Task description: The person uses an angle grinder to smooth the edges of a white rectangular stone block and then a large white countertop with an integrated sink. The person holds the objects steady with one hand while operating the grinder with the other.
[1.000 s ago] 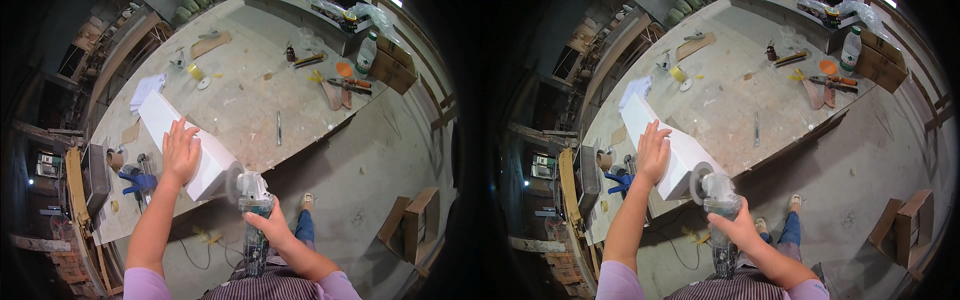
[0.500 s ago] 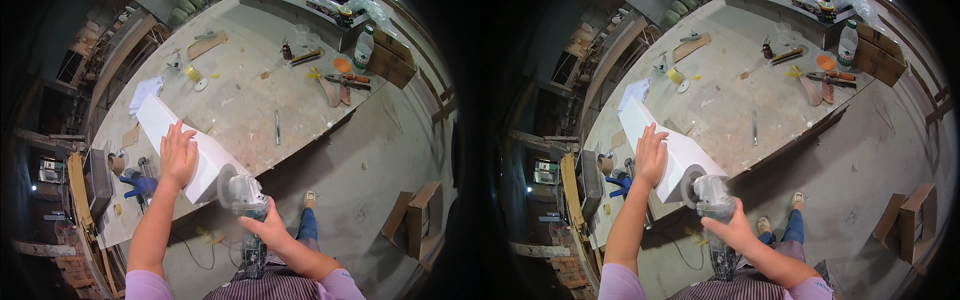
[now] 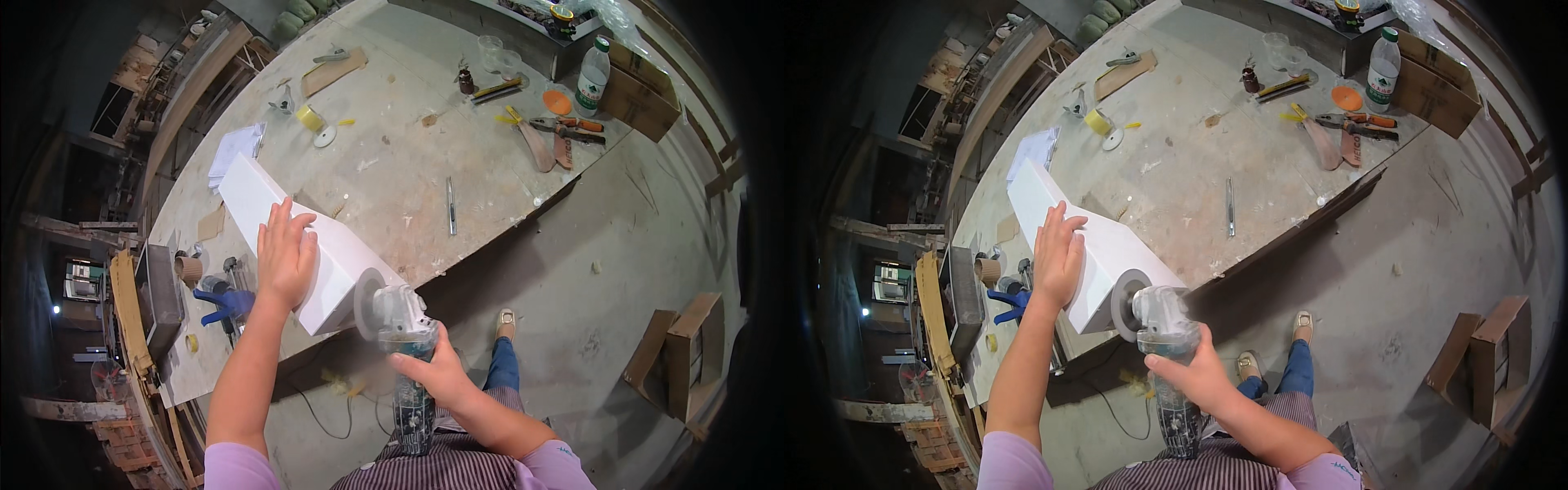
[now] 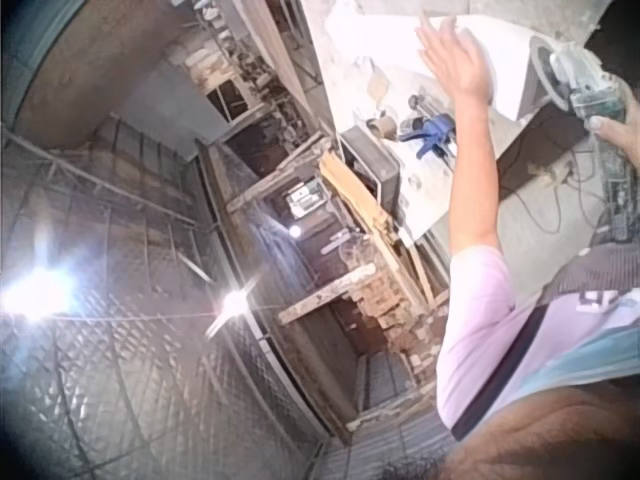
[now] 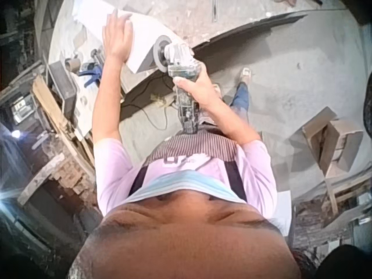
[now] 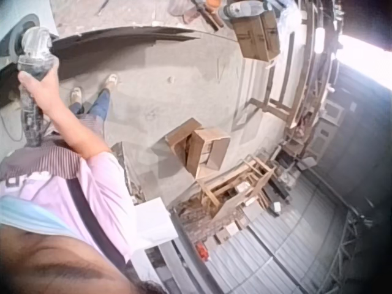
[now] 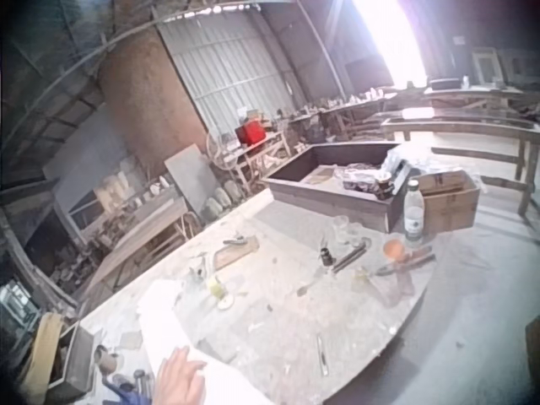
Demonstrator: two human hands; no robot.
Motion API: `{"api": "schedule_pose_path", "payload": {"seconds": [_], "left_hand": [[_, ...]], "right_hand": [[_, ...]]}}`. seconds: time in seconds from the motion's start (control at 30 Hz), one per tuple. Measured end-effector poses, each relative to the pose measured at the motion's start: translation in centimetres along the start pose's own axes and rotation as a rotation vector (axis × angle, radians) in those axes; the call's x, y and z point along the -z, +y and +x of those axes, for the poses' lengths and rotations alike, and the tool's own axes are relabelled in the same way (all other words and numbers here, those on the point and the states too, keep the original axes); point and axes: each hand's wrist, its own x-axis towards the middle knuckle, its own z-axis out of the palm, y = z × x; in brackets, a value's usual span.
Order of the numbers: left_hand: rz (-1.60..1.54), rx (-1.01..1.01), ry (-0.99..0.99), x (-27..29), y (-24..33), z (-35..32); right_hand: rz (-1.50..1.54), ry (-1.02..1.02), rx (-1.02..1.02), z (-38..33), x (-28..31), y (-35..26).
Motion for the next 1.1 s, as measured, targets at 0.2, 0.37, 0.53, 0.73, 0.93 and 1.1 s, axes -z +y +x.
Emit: {"api": "schedule_pose_path", "payload": {"seconds": [0.2, 0.37, 0.53, 0.73, 0.93, 1.1], "left_hand": [[-0.002, -0.005, 0.018, 0.0, 0.1, 0.3], [-0.003, 0.004, 0.004, 0.0, 0.0, 0.0], [-0.004, 0.002, -0.007, 0.3, 0.2, 0.1], [0.002, -0.011, 0.005, 0.2, 0.0, 0.1], [0.015, 0.000, 0.025, 0.0, -0.3, -0.1], [-0.086, 0.085, 0.147, -0.8, -0.3, -0.4]], "right_hand": [[0.054, 0.168, -0.154, 1.0, 0.8, 1.3], [0.120, 0.134, -0.093, 0.2, 0.8, 0.5], [0.050, 0.084, -0.015, 0.6, 0.1, 1.8], [0.157, 0.251, -0.152, 0.9, 2.1, 2.2], [0.148, 0.266, 0.068, -2.0, 2.3, -0.5], [0.121, 0.219, 0.130, -3.8, 2.4, -1.8]]}}
